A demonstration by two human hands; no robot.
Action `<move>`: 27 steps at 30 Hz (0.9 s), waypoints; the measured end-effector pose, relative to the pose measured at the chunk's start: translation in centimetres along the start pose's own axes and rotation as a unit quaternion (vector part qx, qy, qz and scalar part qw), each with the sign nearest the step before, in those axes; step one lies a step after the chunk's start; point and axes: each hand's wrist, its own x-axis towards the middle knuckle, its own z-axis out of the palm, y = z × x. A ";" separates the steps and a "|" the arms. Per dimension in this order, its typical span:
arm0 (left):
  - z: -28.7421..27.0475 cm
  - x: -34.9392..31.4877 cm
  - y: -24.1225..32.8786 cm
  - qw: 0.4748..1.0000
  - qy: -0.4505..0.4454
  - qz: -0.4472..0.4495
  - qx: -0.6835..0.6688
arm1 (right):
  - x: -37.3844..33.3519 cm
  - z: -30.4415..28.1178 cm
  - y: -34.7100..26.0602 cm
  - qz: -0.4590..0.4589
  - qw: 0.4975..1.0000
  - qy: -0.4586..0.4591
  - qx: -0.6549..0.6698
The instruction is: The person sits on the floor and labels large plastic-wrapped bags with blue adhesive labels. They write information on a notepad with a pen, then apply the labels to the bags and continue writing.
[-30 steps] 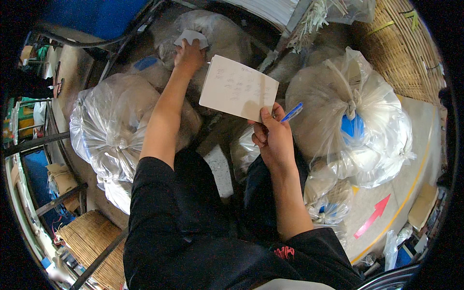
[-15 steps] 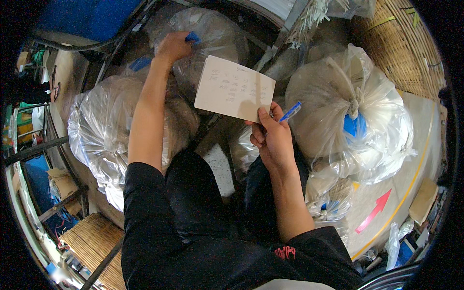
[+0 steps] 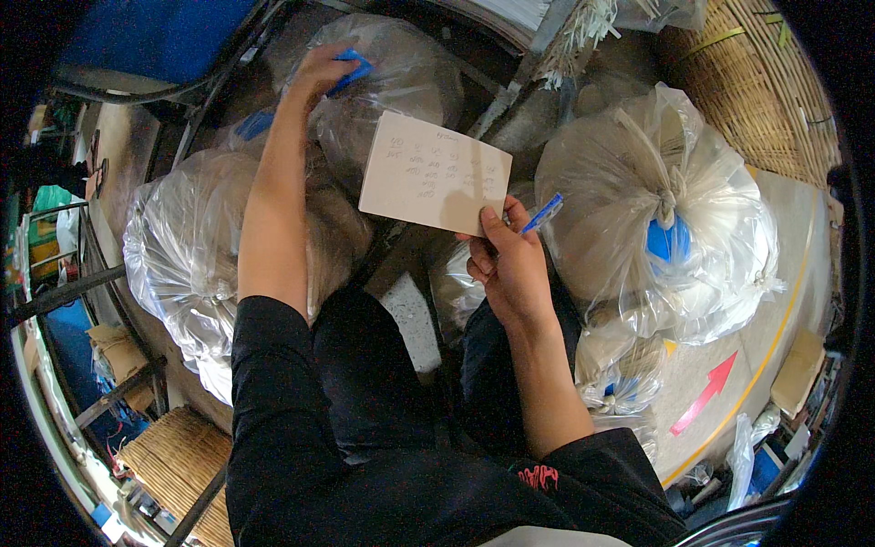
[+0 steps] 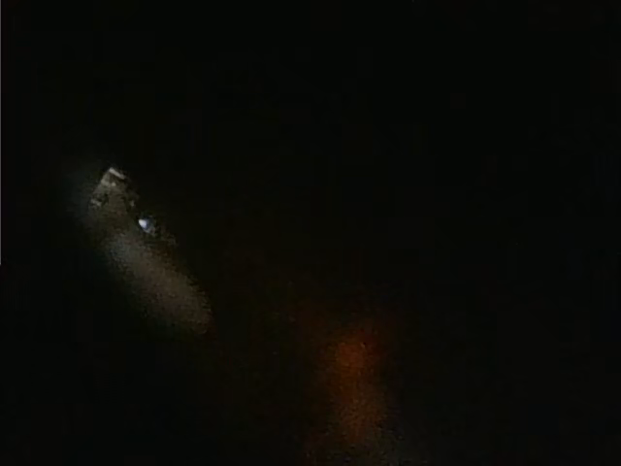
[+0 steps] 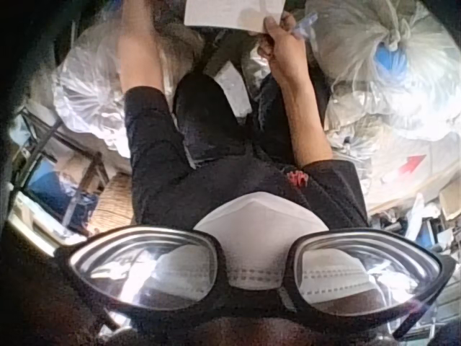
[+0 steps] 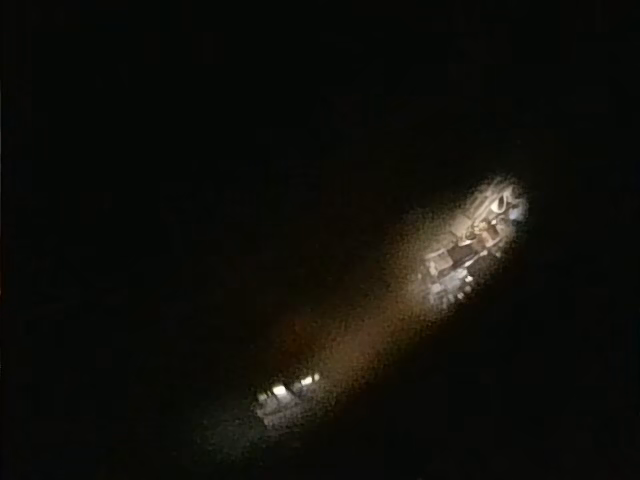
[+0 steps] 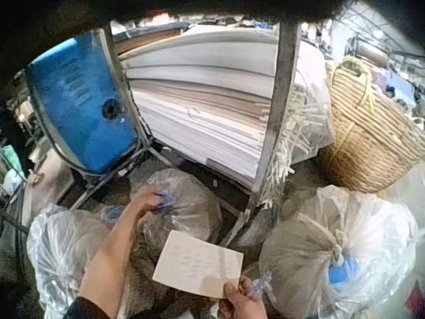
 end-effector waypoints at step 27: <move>3.1 -1.4 -2.7 0.907 0.195 0.071 0.367 | 0.2 -0.4 0.1 0.009 1.000 -0.023 0.005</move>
